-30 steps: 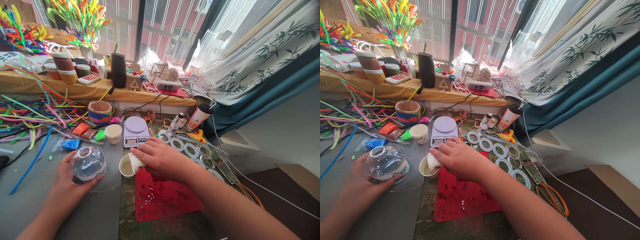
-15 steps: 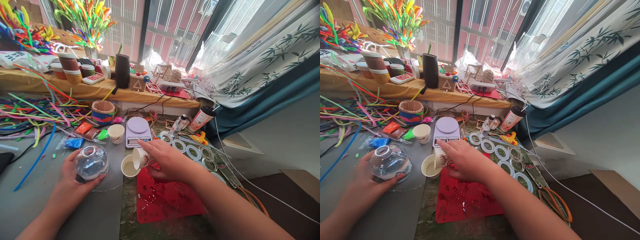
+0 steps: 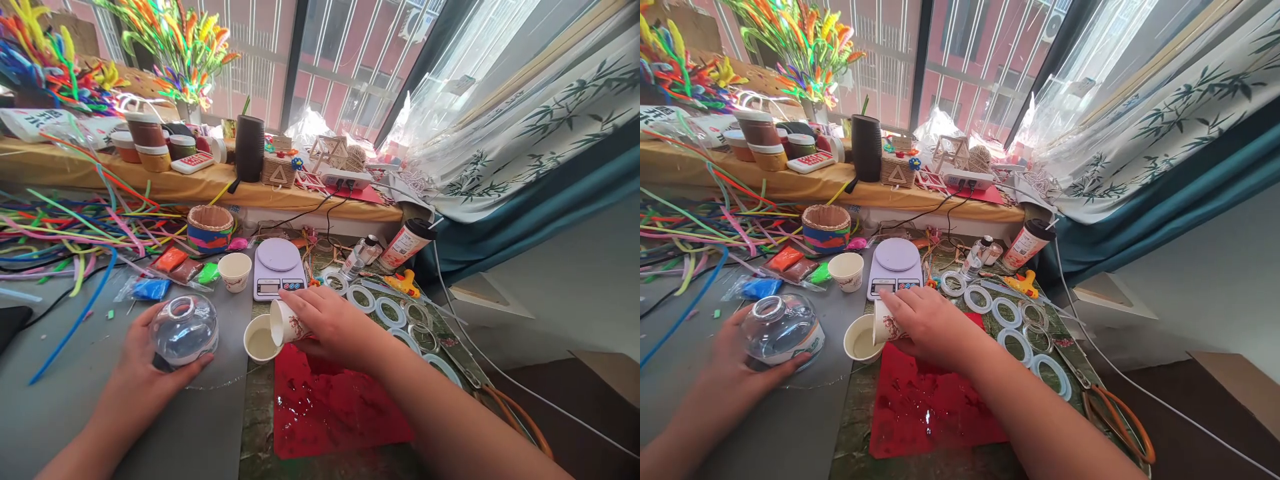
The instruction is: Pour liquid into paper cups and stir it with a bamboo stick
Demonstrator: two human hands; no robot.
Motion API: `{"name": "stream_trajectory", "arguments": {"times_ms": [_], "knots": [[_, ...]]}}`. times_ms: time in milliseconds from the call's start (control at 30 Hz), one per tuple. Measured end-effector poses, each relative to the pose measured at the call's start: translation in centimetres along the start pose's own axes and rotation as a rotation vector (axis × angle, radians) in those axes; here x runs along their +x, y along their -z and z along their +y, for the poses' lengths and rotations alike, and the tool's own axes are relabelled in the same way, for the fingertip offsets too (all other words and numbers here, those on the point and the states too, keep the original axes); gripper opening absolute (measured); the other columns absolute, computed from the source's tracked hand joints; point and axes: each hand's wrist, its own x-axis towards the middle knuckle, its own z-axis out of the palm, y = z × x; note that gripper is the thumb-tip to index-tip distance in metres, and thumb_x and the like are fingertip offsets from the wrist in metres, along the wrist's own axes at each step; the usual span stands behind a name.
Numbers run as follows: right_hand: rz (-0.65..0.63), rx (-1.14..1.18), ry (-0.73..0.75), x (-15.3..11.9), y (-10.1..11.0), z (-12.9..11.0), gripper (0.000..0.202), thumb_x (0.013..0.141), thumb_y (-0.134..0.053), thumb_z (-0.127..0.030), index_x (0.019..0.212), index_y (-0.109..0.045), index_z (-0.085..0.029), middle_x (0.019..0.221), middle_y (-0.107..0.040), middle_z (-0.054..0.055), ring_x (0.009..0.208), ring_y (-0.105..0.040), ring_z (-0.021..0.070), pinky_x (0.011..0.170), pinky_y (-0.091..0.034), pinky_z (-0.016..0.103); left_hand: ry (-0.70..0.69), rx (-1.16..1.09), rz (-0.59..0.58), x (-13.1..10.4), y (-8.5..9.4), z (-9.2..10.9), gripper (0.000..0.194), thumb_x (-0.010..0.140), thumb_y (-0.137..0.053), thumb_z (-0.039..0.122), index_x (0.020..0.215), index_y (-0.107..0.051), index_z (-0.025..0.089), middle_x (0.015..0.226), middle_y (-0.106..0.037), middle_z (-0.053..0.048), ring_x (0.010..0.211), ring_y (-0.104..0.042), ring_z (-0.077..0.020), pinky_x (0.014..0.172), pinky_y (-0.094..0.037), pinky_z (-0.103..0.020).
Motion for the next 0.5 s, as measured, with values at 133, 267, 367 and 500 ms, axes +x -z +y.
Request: {"name": "stream_trajectory", "arguments": {"times_ms": [133, 267, 367, 500], "knots": [[0.055, 0.034, -0.009, -0.2, 0.1, -0.3, 0.078, 0.105, -0.077, -0.032, 0.169, -0.038, -0.013, 0.142, -0.075, 0.025, 0.122, -0.073, 0.0383, 0.104, -0.062, 0.058, -0.001, -0.024, -0.04, 0.2, 0.1, 0.3, 0.091, 0.068, -0.088, 0.077, 0.139, -0.062, 0.027, 0.14, -0.069, -0.013, 0.125, -0.076, -0.0394, 0.098, -0.07, -0.054], [0.04, 0.054, -0.059, 0.0, 0.7, -0.5, 0.068, 0.099, -0.08, -0.03, 0.16, -0.054, -0.015, 0.147, -0.071, 0.023, 0.133, -0.067, 0.0384, 0.113, -0.056, 0.059, 0.057, -0.067, 0.006, 0.0, -0.1, 1.1, 0.093, 0.066, -0.084, 0.082, 0.137, -0.064, 0.026, 0.137, -0.07, -0.013, 0.123, -0.076, -0.0409, 0.103, -0.067, -0.06], [0.0, -0.03, -0.01, 0.4, 1.2, -0.4, 0.063, 0.098, -0.077, -0.018, 0.158, -0.058, -0.014, 0.143, -0.075, 0.021, 0.13, -0.067, 0.0364, 0.112, -0.054, 0.056, 0.039, -0.125, 0.0, -0.1, -0.1, 1.8, 0.088, 0.065, -0.088, 0.079, 0.133, -0.066, 0.027, 0.135, -0.071, -0.012, 0.116, -0.078, -0.038, 0.097, -0.07, -0.057], [0.013, -0.064, 0.108, 0.9, 1.6, 0.0, 0.049, 0.106, -0.067, -0.016, 0.154, -0.061, -0.016, 0.142, -0.08, 0.013, 0.125, -0.069, 0.0303, 0.11, -0.051, 0.05, 0.041, -0.212, 0.008, -0.1, 0.0, 2.3, 0.088, 0.066, -0.094, 0.07, 0.137, -0.063, 0.028, 0.134, -0.073, -0.012, 0.115, -0.08, -0.0367, 0.095, -0.071, -0.054]]}}
